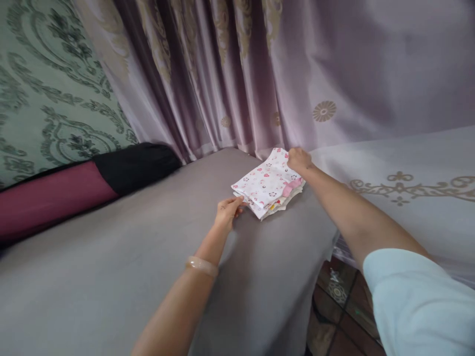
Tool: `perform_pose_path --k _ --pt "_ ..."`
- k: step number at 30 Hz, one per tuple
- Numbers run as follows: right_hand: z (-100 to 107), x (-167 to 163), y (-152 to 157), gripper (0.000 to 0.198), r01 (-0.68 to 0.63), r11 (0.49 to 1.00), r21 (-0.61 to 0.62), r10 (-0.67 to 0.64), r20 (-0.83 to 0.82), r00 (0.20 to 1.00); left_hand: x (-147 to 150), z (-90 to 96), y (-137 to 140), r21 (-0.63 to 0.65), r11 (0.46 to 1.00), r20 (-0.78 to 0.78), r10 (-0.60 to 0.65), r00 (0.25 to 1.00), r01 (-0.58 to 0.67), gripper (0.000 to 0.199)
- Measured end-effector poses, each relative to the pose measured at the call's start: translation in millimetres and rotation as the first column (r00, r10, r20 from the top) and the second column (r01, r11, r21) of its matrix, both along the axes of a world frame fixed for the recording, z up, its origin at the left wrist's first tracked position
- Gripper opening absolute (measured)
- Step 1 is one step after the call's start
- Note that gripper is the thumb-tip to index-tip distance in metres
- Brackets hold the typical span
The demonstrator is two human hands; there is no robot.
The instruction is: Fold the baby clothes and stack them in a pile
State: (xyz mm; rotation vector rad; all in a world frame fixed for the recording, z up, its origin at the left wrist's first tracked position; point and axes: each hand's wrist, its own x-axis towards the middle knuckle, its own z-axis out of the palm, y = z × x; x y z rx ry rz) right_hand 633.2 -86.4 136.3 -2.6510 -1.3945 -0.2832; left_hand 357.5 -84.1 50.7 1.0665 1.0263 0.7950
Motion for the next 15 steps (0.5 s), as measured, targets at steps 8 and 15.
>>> perform_pose_path --k 8,15 --pt "-30 -4 2 0.039 -0.051 0.998 -0.043 0.05 -0.013 0.999 -59 -7.4 5 0.013 0.999 -0.091 0.053 0.994 -0.053 0.037" --pt "-63 7 -5 0.053 0.082 0.997 -0.008 -0.082 -0.202 0.976 -127 -4.9 2 -0.008 0.995 -0.186 0.092 0.978 -0.095 0.056"
